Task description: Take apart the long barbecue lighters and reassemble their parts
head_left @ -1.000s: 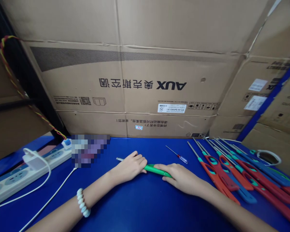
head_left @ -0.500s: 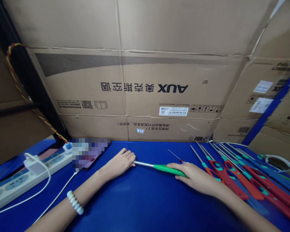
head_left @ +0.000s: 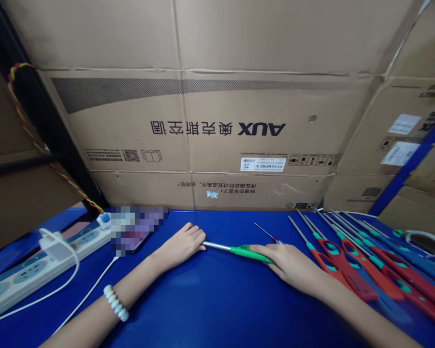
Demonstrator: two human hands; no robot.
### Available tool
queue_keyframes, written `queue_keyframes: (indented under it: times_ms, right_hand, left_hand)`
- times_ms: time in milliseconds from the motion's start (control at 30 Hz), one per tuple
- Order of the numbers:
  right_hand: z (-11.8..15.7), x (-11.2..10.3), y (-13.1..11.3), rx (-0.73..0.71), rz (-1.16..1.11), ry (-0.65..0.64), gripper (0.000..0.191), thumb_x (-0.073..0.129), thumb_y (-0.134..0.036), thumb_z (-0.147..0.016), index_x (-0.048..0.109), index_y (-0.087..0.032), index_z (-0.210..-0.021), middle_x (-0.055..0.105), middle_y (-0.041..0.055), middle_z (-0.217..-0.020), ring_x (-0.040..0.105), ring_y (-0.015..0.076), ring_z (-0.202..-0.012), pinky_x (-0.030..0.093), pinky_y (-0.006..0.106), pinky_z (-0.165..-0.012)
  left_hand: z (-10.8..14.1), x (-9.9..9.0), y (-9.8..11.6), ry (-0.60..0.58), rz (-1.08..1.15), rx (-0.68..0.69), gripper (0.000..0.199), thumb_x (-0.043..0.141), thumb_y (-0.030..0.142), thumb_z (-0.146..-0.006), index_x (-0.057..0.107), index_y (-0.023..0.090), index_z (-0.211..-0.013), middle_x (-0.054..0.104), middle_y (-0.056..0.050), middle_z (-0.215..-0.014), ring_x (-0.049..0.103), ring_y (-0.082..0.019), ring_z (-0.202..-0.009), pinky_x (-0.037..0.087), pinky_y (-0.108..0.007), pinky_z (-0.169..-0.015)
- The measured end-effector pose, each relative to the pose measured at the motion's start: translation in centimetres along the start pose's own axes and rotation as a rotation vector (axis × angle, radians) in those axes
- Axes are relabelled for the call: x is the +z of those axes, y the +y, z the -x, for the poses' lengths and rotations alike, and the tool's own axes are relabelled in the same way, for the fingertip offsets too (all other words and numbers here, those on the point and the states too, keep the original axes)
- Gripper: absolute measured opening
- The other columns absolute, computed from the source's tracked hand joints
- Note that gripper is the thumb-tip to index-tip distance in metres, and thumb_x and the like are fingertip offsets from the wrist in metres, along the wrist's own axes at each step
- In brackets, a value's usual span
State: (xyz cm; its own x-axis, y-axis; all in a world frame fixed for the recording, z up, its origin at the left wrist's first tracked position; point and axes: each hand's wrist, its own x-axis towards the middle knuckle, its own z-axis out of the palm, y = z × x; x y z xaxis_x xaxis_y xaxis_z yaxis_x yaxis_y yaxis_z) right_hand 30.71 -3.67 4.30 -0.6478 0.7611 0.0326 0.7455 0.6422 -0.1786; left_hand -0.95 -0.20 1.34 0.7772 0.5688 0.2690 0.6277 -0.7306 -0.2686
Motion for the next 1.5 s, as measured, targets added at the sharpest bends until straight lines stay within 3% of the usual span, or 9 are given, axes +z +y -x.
queue_keyframes:
  times_ms: [200, 500, 667, 800, 900, 1000, 1200, 1333, 1500]
  right_hand:
    - [-0.1, 0.9, -1.5, -0.016, -0.143, -0.020, 0.049, 0.045, -0.014, -0.088, 0.049, -0.031, -0.134, 0.070, 0.0052, -0.104, 0.067, 0.0211, -0.090, 0.046, 0.027, -0.076]
    - [-0.3, 1.0, -1.3, -0.022, 0.006, 0.033, 0.044, 0.046, -0.030, -0.095, 0.042, -0.033, -0.138, 0.064, 0.0066, -0.101, 0.064, 0.0243, -0.090, 0.048, 0.035, -0.078]
    - [-0.4, 1.7, -0.9, -0.022, 0.046, 0.051, 0.051, 0.049, -0.024, -0.093, 0.037, -0.035, -0.141, 0.058, 0.0085, -0.115, 0.058, 0.0259, -0.107, 0.046, 0.038, -0.089]
    - [-0.5, 1.6, -0.1, -0.034, 0.045, 0.126, 0.052, 0.050, -0.022, -0.091, 0.037, -0.035, -0.141, 0.057, 0.0072, -0.114, 0.057, 0.0243, -0.105, 0.046, 0.039, -0.090]
    - [-0.5, 1.2, 0.9, -0.012, 0.065, 0.236, 0.039, 0.049, -0.025, -0.092, 0.049, -0.029, -0.131, 0.058, 0.0081, -0.116, 0.056, 0.0257, -0.108, 0.044, 0.043, -0.094]
    - [-0.5, 0.3, 2.2, 0.095, 0.148, 0.288, 0.023, 0.047, -0.025, -0.092, 0.060, -0.021, -0.111, 0.062, 0.0099, -0.107, 0.058, 0.0269, -0.100, 0.045, 0.043, -0.089]
    - [-0.1, -1.4, 4.5, 0.357, 0.294, 0.173, 0.016, 0.050, -0.027, -0.090, 0.061, -0.016, -0.088, 0.065, 0.0114, -0.090, 0.062, 0.0279, -0.088, 0.043, 0.036, -0.076]
    - [0.2, -1.3, 5.2, 0.365, 0.265, 0.104, 0.016, 0.058, -0.033, -0.084, 0.059, -0.018, -0.078, 0.065, 0.0069, -0.080, 0.063, 0.0244, -0.076, 0.039, 0.030, -0.064]
    - [0.3, -1.2, 5.1, 0.349, 0.237, 0.082, 0.008, 0.059, -0.019, -0.080, 0.056, -0.019, -0.073, 0.064, 0.0050, -0.078, 0.063, 0.0218, -0.074, 0.036, 0.027, -0.061]
  left_hand:
    - [-0.6, -0.1, 1.6, -0.036, 0.043, 0.028, 0.044, 0.021, 0.046, -0.100, 0.048, 0.017, -0.081, 0.058, -0.004, -0.077, 0.051, -0.020, -0.066, 0.033, -0.032, -0.070]
    - [-0.4, -0.5, 1.4, -0.089, 0.116, -0.058, 0.033, 0.036, 0.047, -0.097, 0.047, 0.018, -0.087, 0.061, -0.004, -0.083, 0.058, -0.020, -0.069, 0.039, -0.029, -0.066]
    - [-0.5, -1.1, 1.5, -0.110, 0.157, -0.101, 0.025, 0.041, 0.041, -0.098, 0.045, 0.019, -0.087, 0.059, -0.002, -0.082, 0.058, -0.019, -0.069, 0.039, -0.027, -0.063]
    - [-0.4, -1.2, 1.3, -0.112, 0.194, -0.135, 0.022, 0.039, 0.036, -0.100, 0.043, 0.020, -0.086, 0.058, 0.000, -0.081, 0.058, -0.017, -0.066, 0.038, -0.025, -0.059]
    - [-0.3, -1.1, 1.2, -0.108, 0.213, -0.147, 0.023, 0.037, 0.037, -0.100, 0.043, 0.020, -0.086, 0.057, 0.000, -0.082, 0.058, -0.016, -0.066, 0.038, -0.025, -0.059]
    - [-0.3, -0.9, 1.1, -0.095, 0.219, -0.158, 0.028, 0.034, 0.042, -0.100, 0.044, 0.020, -0.086, 0.058, -0.002, -0.085, 0.057, -0.018, -0.069, 0.039, -0.027, -0.061]
    - [-0.1, -0.4, 0.8, 0.010, 0.138, -0.148, 0.035, 0.037, 0.050, -0.097, 0.050, 0.018, -0.091, 0.057, -0.005, -0.092, 0.055, -0.022, -0.082, 0.039, -0.033, -0.073]
    - [-0.2, -0.3, 0.8, 0.043, 0.090, -0.135, 0.035, 0.039, 0.049, -0.097, 0.053, 0.018, -0.090, 0.056, -0.005, -0.091, 0.052, -0.022, -0.082, 0.037, -0.033, -0.073]
    - [-0.2, -0.5, 0.9, 0.037, 0.078, -0.123, 0.036, 0.037, 0.048, -0.098, 0.053, 0.017, -0.090, 0.055, -0.005, -0.090, 0.050, -0.022, -0.082, 0.035, -0.034, -0.073]
